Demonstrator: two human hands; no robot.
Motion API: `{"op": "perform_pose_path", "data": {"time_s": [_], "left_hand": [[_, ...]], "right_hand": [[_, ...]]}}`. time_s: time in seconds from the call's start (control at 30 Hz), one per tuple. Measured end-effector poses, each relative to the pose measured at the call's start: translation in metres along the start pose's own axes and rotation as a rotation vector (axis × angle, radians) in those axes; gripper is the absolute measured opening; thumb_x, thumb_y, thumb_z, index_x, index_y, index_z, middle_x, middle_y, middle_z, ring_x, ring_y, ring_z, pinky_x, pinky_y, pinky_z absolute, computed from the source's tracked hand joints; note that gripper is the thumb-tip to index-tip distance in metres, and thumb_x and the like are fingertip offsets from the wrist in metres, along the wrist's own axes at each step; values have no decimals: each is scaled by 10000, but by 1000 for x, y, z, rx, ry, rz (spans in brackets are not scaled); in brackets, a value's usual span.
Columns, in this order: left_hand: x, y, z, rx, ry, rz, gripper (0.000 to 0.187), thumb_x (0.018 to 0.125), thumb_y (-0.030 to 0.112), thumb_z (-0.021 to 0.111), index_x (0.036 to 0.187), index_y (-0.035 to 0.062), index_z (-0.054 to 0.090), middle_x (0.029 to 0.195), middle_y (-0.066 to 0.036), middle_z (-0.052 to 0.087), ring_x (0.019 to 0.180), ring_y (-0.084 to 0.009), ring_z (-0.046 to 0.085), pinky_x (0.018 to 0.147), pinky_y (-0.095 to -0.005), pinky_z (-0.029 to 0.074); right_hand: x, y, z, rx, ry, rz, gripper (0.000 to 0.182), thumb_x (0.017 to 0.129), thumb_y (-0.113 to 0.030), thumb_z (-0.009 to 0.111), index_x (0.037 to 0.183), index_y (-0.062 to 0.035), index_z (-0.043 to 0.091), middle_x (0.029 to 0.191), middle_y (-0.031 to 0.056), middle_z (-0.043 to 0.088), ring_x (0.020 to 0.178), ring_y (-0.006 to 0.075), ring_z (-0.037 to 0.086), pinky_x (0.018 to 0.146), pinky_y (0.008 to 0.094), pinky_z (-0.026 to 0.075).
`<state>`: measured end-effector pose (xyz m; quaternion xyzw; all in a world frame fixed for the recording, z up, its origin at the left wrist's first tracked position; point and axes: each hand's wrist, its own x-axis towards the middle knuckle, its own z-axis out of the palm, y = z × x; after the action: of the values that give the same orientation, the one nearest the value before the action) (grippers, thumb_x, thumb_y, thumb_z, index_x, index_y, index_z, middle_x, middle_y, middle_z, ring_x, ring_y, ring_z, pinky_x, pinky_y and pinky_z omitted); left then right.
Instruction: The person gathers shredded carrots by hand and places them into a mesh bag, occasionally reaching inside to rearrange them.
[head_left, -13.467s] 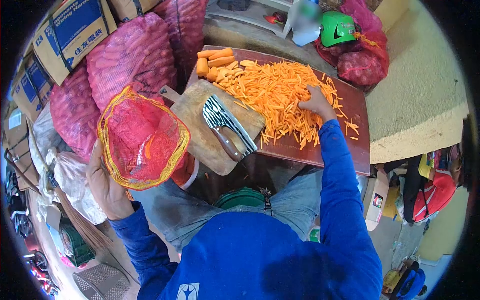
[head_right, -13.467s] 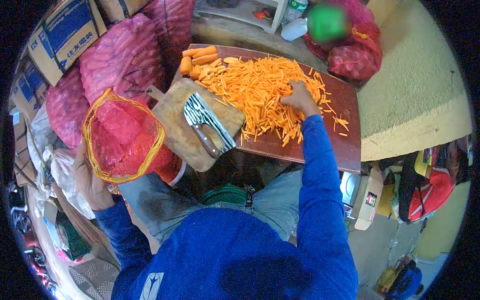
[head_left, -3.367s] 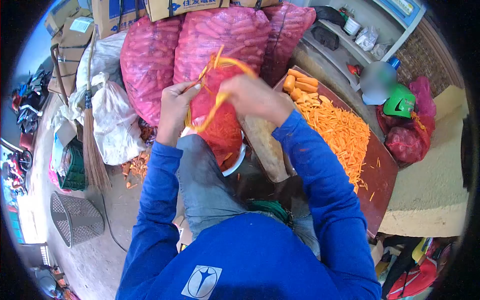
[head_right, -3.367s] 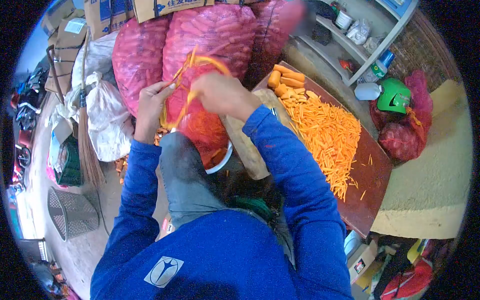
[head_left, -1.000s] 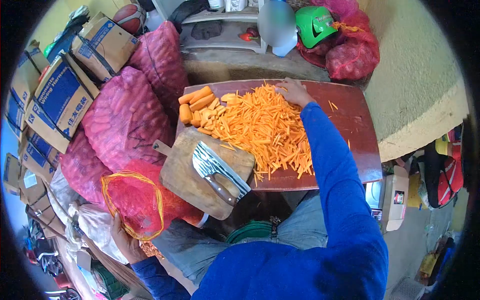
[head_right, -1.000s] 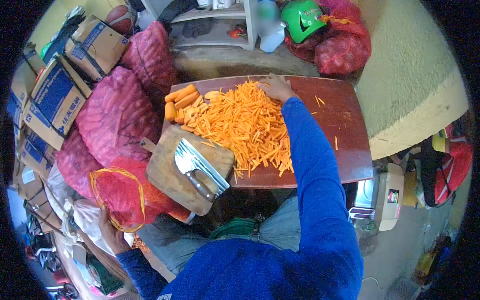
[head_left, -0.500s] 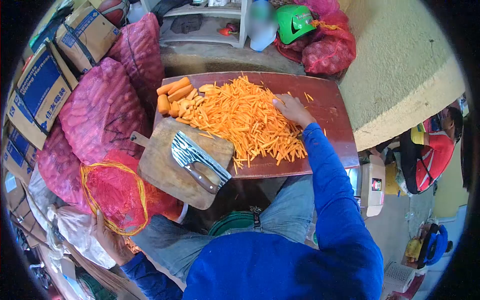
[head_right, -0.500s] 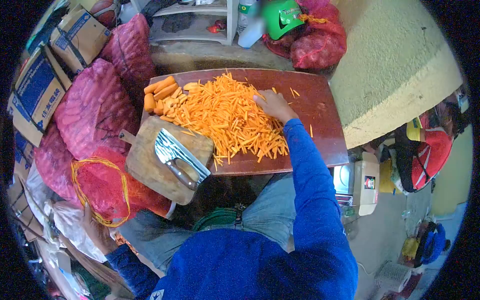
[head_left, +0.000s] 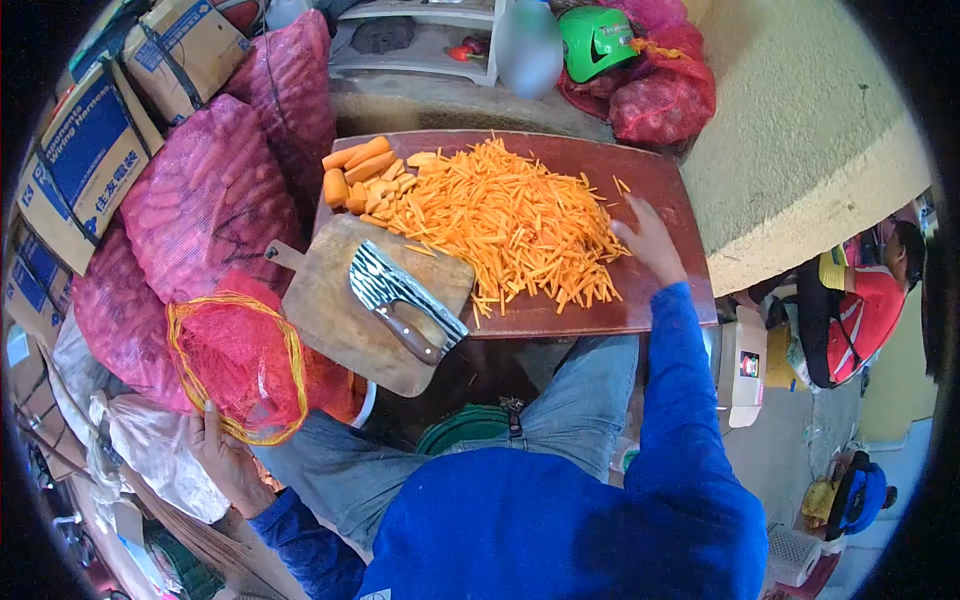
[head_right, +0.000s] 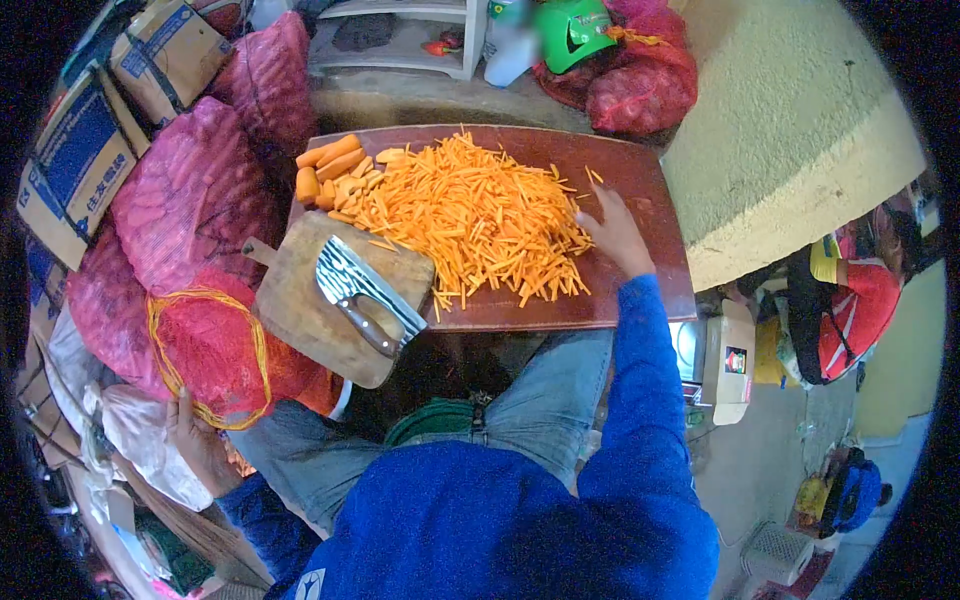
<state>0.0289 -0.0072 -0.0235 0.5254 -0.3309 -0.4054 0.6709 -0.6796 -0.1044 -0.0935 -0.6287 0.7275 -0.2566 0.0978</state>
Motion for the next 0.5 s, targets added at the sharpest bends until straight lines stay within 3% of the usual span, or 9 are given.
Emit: {"op": "perform_pose_path", "data": {"time_s": [0.07, 0.13, 0.2, 0.3, 0.5], "left_hand": [[2, -7, -5, -8, -5, 11, 75, 977, 58, 615, 1037, 23, 643, 922, -2, 651, 830, -78, 632, 699, -223, 502], [2, -13, -3, 127, 79, 145, 108, 976, 56, 613, 1066, 3, 645, 954, -26, 665, 848, -89, 636, 722, -236, 509], [8, -20, -17, 54, 56, 63, 116, 976, 56, 613, 1071, -3, 644, 985, -44, 673, 853, -94, 638, 732, -244, 513], [6, -14, -1, -23, 39, -18, 110, 974, 56, 606, 1060, -6, 637, 1010, -71, 675, 876, -127, 651, 755, -272, 534], [3, -1, 17, -77, 4, -11, 109, 976, 45, 587, 1071, 3, 618, 1062, -108, 684, 922, -171, 675, 778, -299, 557]], "right_hand": [[-34, -7, -9, 49, -94, 56, 812, 827, -325, 773, 1482, -19, 404, 1491, 303, 409, 1439, 418, 332, 1178, 434, 292], [-69, -19, -7, 95, -188, 114, 865, 790, -312, 810, 1489, -21, 393, 1488, 294, 415, 1431, 417, 348, 1179, 437, 293], [-95, -42, 9, 74, -141, 59, 993, 721, -272, 860, 1523, -46, 320, 1481, 275, 405, 1385, 431, 402, 1139, 447, 359], [-103, -85, 26, -48, -61, 103, 1040, 706, -212, 862, 1542, -74, 259, 1471, 263, 384, 1335, 448, 442, 1083, 451, 427], [-57, -62, 75, -34, 147, -60, 961, 727, -133, 815, 1529, -76, 288, 1464, 279, 383, 1321, 451, 450, 1056, 444, 452]]}}
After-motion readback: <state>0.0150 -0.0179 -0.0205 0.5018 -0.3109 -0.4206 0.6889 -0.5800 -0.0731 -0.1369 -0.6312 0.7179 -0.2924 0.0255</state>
